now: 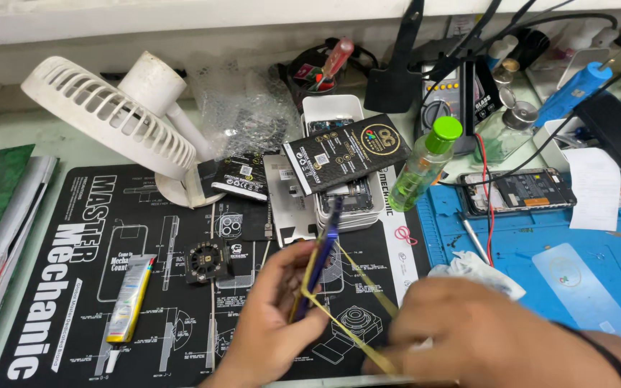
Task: The person cleans a smartphone by spraying liquid onto the screen and wiping it with a white cloth. They then wipe the back and sides of the phone, remove rubber bands, and reapply them to secure the device.
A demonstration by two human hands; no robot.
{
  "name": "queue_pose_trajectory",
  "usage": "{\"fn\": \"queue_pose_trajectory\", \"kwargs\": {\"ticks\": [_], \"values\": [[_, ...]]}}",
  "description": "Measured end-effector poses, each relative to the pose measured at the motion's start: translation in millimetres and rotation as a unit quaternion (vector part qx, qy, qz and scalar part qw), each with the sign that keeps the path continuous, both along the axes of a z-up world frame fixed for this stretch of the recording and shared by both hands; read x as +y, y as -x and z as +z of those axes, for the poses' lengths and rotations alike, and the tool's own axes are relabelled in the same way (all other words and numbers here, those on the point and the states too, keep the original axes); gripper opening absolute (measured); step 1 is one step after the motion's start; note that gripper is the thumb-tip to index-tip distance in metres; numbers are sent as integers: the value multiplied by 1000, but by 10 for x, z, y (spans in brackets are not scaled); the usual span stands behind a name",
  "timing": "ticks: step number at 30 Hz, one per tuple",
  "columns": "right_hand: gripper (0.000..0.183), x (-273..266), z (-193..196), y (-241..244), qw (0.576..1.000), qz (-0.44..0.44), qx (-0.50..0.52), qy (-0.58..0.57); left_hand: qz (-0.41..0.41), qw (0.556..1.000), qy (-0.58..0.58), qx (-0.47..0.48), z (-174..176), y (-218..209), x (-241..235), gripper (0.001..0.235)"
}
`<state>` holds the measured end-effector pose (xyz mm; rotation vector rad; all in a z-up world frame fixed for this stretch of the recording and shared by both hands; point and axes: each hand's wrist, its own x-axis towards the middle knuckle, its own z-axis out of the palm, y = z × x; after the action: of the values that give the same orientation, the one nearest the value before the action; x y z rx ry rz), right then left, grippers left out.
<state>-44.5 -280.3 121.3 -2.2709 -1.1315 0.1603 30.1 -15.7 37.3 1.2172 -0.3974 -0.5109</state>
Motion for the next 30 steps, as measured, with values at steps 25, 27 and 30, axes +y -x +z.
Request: {"fn": "queue_pose_trajectory", "kwargs": {"ticks": [25,27,30], "values": [[54,146,-162,-493,880,-327,269,-216,101,759,-235,-599,135,27,102,77],[44,90,-231,-616,856,-348,338,-179,55,776,-216,-590,164,78,122,74],[33,98,-206,-655,891,-255,288,-240,79,831,-172,-523,148,113,174,70]]}}
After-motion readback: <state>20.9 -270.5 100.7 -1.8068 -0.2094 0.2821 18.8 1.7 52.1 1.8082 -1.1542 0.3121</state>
